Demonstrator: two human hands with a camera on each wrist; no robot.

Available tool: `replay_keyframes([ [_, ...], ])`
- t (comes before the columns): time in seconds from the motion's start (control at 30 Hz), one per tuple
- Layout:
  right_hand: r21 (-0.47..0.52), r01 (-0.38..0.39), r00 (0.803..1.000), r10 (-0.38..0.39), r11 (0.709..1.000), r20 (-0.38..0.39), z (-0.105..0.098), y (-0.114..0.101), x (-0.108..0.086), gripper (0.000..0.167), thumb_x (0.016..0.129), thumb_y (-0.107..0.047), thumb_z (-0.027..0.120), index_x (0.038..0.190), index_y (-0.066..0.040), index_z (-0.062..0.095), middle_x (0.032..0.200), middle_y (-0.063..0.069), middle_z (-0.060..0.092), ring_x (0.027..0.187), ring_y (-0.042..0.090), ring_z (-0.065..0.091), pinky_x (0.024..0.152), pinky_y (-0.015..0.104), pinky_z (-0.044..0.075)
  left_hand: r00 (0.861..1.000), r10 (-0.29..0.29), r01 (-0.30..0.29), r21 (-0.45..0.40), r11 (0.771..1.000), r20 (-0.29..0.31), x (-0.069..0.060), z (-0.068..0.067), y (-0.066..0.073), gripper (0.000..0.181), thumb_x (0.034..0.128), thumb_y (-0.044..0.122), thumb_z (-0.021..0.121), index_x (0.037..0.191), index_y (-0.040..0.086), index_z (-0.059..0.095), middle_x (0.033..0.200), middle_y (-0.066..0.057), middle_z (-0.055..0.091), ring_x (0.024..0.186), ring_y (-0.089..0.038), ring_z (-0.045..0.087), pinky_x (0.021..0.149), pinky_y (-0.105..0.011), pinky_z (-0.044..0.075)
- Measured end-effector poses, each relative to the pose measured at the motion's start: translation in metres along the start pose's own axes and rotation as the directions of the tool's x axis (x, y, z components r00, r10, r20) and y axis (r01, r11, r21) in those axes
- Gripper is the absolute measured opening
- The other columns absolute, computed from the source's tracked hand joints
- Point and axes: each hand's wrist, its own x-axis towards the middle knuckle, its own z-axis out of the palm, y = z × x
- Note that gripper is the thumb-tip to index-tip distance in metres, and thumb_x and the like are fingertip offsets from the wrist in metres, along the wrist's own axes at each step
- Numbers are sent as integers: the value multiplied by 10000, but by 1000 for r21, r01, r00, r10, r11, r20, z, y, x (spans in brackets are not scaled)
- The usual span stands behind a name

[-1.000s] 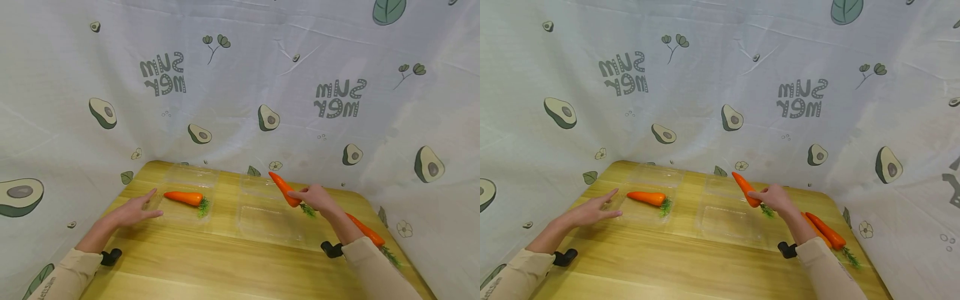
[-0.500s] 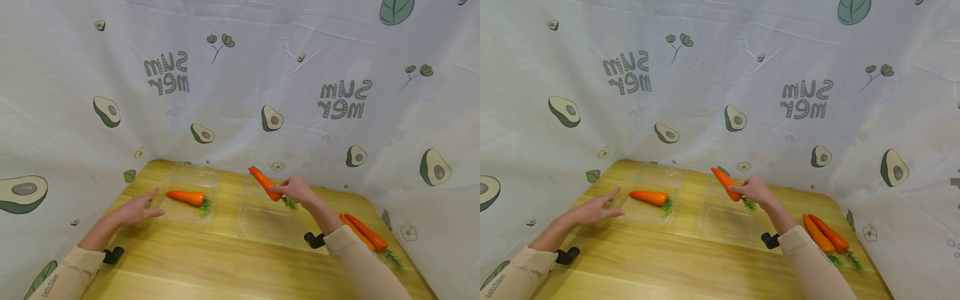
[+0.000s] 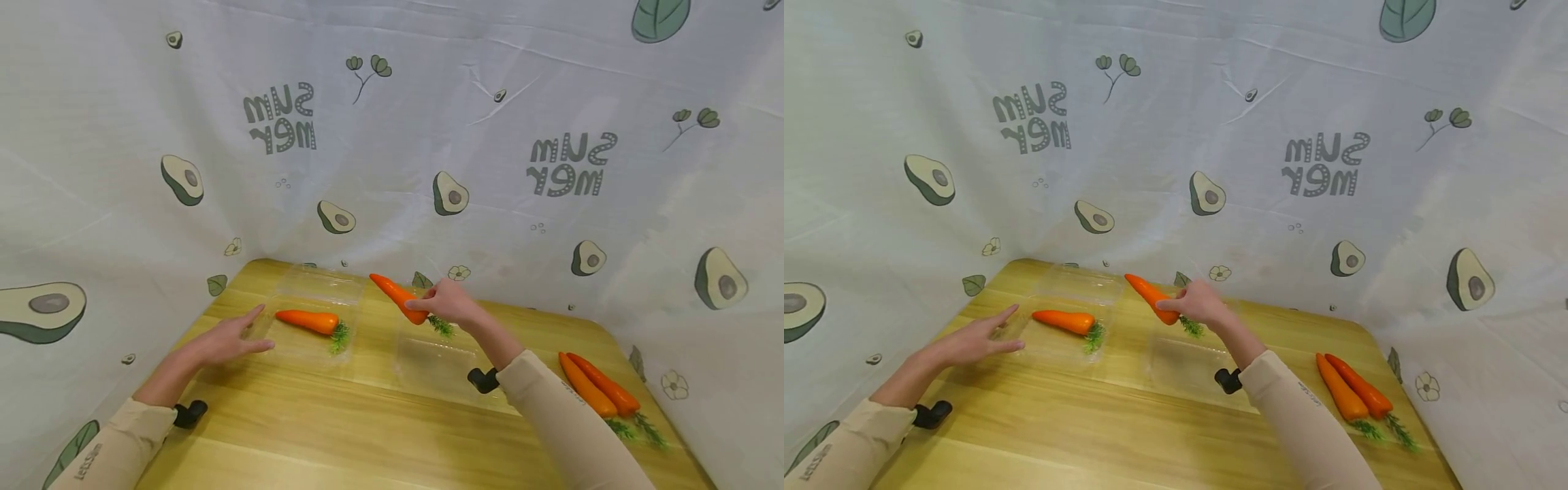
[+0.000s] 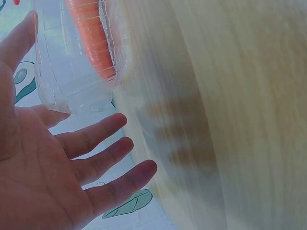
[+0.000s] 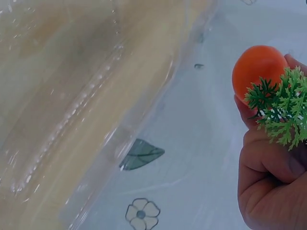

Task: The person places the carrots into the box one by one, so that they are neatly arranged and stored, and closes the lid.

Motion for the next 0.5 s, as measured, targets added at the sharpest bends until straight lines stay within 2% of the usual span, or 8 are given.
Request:
replay_keyframes([
  [0.23, -8, 59, 997, -59, 998, 41, 12, -19, 9, 359, 862, -417, 789, 713, -92, 769, 541, -63, 310, 517, 124, 231, 520, 275, 198, 1000, 2, -2, 7, 1000, -11, 2, 0, 0, 959, 973, 486, 629, 1599, -35, 122, 1490, -413, 363, 1369, -556, 392, 1079, -663, 355],
  [0.5, -59, 86, 994, -82, 995, 73, 28, -34, 22, 356, 846, -414, 807, 701, -93, 754, 562, -55, 398, 543, 125, 294, 521, 270, 235, 1000, -14, 14, 20, 1000, -6, 5, 1, -2, 971, 966, 503, 631, 1602, -24, 119, 1478, -415, 378, 1369, -558, 392, 1085, -667, 345],
])
